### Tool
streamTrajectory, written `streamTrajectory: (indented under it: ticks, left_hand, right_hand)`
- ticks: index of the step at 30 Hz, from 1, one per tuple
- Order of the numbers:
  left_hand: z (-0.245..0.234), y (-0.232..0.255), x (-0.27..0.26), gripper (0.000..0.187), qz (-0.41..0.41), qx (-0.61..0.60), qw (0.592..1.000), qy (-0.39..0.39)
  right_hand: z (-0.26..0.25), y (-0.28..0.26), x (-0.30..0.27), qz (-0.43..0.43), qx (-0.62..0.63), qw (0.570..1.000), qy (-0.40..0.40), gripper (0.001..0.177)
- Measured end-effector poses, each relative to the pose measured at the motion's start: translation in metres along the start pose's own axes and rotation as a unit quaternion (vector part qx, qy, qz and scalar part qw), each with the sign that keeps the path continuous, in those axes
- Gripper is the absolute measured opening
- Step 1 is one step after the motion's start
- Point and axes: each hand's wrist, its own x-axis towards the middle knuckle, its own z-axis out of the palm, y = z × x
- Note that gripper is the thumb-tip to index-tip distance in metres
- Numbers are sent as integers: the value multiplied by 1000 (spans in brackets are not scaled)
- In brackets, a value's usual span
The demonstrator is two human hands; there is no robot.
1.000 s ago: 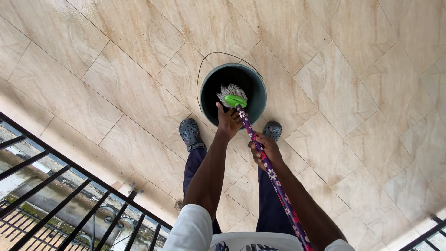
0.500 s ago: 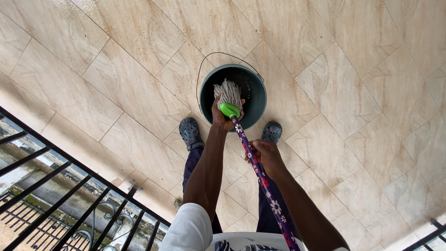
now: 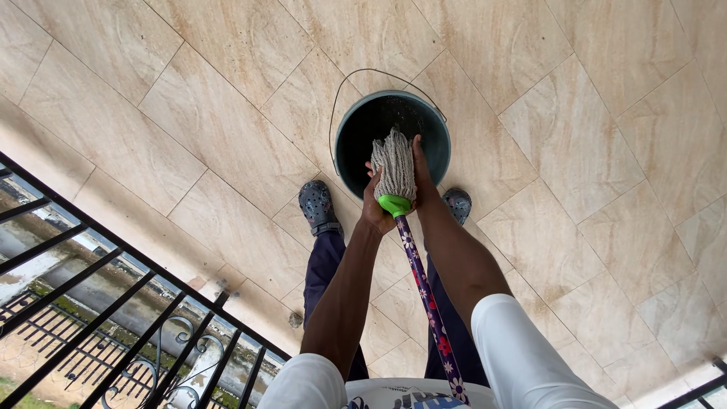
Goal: Mopping the tiled floor of a balcony using a bucket and a mop.
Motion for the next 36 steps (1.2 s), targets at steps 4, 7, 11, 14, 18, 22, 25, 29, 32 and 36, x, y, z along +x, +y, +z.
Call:
streamTrajectory:
  ticks: [4,7,11,14,18,22,25,29,32,36]
  left_hand:
    - [5,1,-7,80,-30,76,995,58]
    - [10,4,-8,96,-7,162,984,71]
    - [42,8,-11,97,-12,280,947,157]
    - [32,7,4,94,11,310,929,200]
    - [34,13,9,82,45,307,925,219]
    - [29,24,18,79,30,269,937,218]
    - [17,32,36,77,45,283,922,259]
    - [-17,39,69,84,51,381,855,349]
    - [-59,40,102,85,49,413,845,336]
    - [-92,31,116,99,123,493,800,319]
  right_hand:
    - [-77,-15,65,8,3,1000,-7,78]
    - [-60,-36,72,51,-100,990,81,73]
    - [-30,-55,73,14,-423,890,168,66]
    - [-46,-53,93,-61,-616,762,188,56]
    - [-72,-45,109,-147,-672,703,181,52]
    - [-61,-35,66,-115,-479,858,149,66]
    - [-56,-21,37,-20,-276,952,129,80]
    - [-31,-4,-9,32,-217,960,171,75]
    - [-39,13,-15,16,-216,960,177,71]
    - [-92,40,16,-74,-277,946,150,79]
